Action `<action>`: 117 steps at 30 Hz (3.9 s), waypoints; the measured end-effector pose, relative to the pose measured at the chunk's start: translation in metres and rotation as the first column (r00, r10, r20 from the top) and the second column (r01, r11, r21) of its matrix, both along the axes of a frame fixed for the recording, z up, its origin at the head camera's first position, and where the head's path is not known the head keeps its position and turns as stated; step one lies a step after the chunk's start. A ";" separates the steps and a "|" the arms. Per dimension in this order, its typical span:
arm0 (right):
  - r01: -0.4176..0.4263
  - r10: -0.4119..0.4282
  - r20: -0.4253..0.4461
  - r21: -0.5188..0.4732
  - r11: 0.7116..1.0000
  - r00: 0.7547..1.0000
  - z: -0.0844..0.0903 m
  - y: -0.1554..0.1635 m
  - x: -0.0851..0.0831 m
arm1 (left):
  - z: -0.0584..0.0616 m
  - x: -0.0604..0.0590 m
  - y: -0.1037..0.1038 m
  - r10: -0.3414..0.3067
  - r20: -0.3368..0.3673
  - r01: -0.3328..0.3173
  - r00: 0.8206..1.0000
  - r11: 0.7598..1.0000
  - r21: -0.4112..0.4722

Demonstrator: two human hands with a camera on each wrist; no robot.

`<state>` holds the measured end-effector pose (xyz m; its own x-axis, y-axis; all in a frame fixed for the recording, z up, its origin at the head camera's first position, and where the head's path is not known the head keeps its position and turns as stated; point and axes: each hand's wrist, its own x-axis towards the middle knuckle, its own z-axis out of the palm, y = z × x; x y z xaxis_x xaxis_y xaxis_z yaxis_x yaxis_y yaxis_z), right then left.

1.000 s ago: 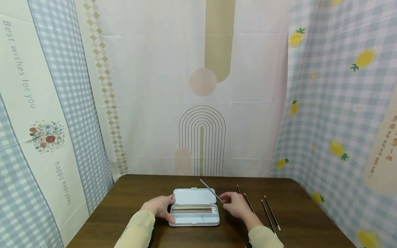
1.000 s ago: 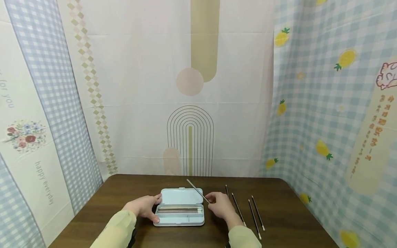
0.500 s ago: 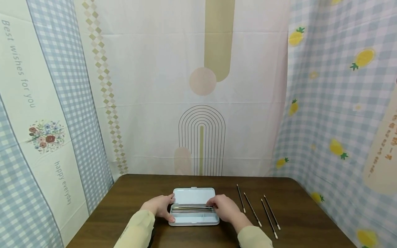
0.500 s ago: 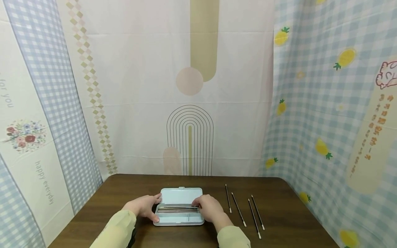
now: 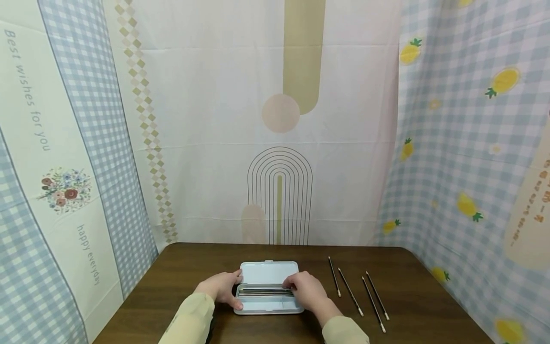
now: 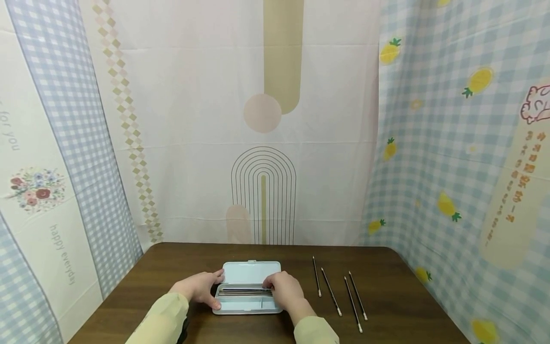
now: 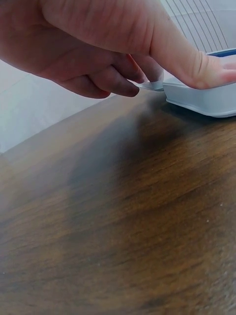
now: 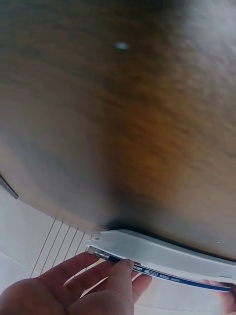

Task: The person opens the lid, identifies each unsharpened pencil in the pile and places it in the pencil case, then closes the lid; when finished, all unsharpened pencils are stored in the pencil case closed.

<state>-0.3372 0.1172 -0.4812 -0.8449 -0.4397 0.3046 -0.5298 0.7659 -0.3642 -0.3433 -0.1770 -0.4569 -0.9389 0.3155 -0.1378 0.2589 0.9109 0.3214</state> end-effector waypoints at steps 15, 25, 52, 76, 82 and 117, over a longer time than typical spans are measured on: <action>0.041 -0.041 -0.090 -0.007 0.999 0.995 -0.004 -0.011 0.000 | -0.001 0.000 0.001 -0.010 -0.009 0.010 1.000 1.000 0.005; 0.064 -0.065 -0.061 -0.023 0.998 0.996 -0.003 -0.012 0.000 | -0.002 0.000 0.000 -0.012 0.003 0.012 1.000 1.000 0.015; 0.062 -0.056 0.044 -0.144 0.988 0.997 -0.013 0.003 -0.008 | -0.006 -0.001 -0.003 -0.033 0.000 0.033 0.999 0.997 0.073; 0.308 -0.058 0.438 -0.526 0.793 0.897 -0.018 0.027 -0.017 | -0.014 0.001 -0.016 -0.178 -0.071 0.187 0.981 0.970 0.157; 0.308 -0.055 0.436 -0.536 0.786 0.898 -0.019 0.024 -0.016 | -0.018 0.003 -0.020 -0.191 -0.080 0.204 0.978 0.956 0.210; 0.371 -0.105 0.464 -0.531 0.762 0.879 -0.027 0.021 -0.015 | -0.035 -0.009 0.003 0.191 0.059 -0.177 0.980 0.688 0.703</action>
